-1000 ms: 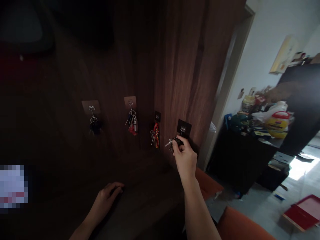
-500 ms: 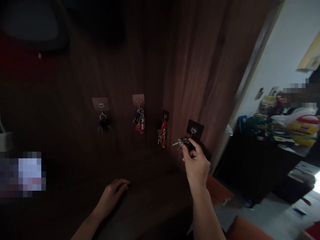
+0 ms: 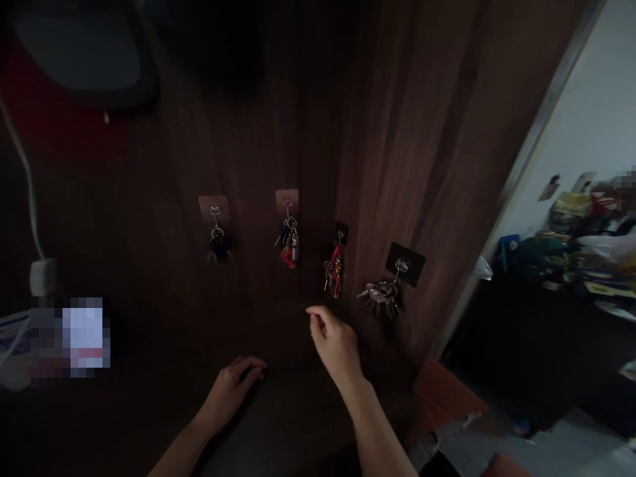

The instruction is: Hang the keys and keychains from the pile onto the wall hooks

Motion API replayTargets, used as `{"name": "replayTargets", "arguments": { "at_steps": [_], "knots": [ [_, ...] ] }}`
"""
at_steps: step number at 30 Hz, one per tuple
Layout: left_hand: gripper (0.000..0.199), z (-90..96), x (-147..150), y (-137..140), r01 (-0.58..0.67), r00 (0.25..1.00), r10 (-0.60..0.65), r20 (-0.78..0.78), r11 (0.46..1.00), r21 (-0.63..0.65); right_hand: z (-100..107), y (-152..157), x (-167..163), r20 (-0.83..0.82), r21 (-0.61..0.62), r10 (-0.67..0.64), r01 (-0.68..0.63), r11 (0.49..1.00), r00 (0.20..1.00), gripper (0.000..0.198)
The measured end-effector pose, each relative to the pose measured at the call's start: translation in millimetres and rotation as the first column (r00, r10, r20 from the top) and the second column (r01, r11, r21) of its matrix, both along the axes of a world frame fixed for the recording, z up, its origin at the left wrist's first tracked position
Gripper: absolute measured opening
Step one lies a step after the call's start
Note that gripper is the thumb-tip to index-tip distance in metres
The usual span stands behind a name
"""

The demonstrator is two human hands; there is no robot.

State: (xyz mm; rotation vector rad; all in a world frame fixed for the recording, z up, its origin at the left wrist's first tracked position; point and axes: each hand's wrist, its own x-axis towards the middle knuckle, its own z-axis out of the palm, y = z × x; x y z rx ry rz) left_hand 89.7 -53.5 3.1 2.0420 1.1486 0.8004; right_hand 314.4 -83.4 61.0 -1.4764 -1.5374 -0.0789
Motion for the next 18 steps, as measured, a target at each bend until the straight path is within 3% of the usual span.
{"name": "replayTargets", "arguments": {
  "at_steps": [4, 10, 18],
  "knots": [
    [0.023, 2.7, 0.6, -0.4, -0.011, 1.000, 0.011, 0.015, 1.000, -0.006, -15.4, 13.4, -20.5, 0.168, -0.253, 0.186, -0.140, 0.957, 0.968, 0.023],
    [0.026, 6.0, 0.8, -0.4, -0.046, 0.995, 0.050, 0.090, 0.998, -0.039, -40.7, 24.0, -38.8, 0.206, -0.442, 0.366, -0.247, 0.862, 0.908, 0.026],
    [0.035, 2.5, 1.8, 0.9, -0.089, 0.990, 0.102, 0.101, 0.988, -0.125, -64.7, 33.6, -40.4, 0.223, -0.482, 0.373, -0.231, 0.845, 0.901, 0.027]
  ]
}}
